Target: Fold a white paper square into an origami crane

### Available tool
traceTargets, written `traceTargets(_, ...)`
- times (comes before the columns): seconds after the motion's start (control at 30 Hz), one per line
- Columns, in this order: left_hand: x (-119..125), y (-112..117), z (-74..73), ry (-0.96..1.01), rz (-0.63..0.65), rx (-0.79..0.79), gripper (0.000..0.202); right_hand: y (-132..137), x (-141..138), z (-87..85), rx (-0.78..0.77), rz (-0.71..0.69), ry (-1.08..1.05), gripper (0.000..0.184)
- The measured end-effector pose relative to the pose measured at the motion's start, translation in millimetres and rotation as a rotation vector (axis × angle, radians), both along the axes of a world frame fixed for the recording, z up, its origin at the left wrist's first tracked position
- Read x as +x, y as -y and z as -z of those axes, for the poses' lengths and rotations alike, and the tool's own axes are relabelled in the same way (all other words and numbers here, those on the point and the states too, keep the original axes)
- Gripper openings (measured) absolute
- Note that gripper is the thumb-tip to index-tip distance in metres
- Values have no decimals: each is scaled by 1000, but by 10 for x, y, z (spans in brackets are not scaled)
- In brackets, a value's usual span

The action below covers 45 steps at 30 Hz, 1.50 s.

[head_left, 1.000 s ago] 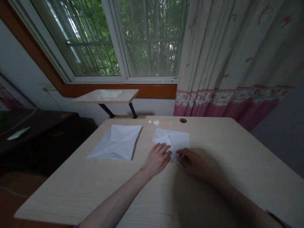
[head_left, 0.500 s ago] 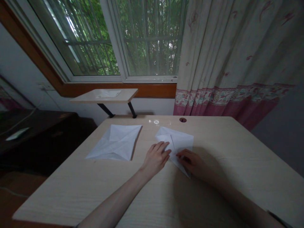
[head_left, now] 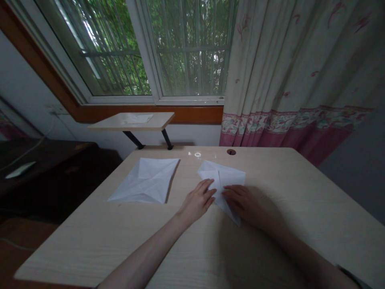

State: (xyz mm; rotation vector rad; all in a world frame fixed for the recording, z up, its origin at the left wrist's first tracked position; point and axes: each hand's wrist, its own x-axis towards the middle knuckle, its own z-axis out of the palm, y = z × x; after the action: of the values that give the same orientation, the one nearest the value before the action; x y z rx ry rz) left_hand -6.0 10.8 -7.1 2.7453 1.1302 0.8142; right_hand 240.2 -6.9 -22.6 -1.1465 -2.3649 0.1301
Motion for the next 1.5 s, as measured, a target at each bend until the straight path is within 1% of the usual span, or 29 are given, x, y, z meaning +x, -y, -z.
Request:
traceTargets(0.1, -4, -20, 18, 16, -10, 28, 25, 6, 8, -3, -8, -30, 42, 35)
traceTargets(0.2, -12, -36, 32, 12, -35, 49, 25, 17, 12, -4, -56, -48, 49, 36)
traceTargets(0.33, -14, -41, 42, 20, -49, 61, 26, 10, 2, 4, -112, -25, 40, 37)
traceTargets(0.5, -7, -38, 37, 25, -40, 60, 27, -10, 2, 27, -136, -13, 73, 37)
traceTargets(0.67, -2, -28, 19, 23, -43, 52, 26, 1, 11, 29, -104, -31, 92, 40)
traceTargets(0.83, 1, -13, 0, 12, -54, 34, 26, -12, -5, 75, -42, -39, 213, 42)
traceTargets(0.93, 3, -14, -1, 12, -60, 33, 25, -19, -13, 96, -17, -45, 237, 43)
traceTargets(1.03, 3, -24, 7, 8, -73, 28, 25, -3, -26, 65, -25, -25, 258, 42)
traceTargets(1.27, -14, -56, 58, -9, -110, 39, 26, 53, -66, -66, -13, 3, 354, 41)
traceTargets(1.37, -19, -54, 57, -14, -121, 45, 26, 49, -65, -65, 17, -5, 357, 42)
traceTargets(1.5, -18, -39, 30, -18, -121, 37, 26, 34, -58, -15, 40, -14, 316, 40)
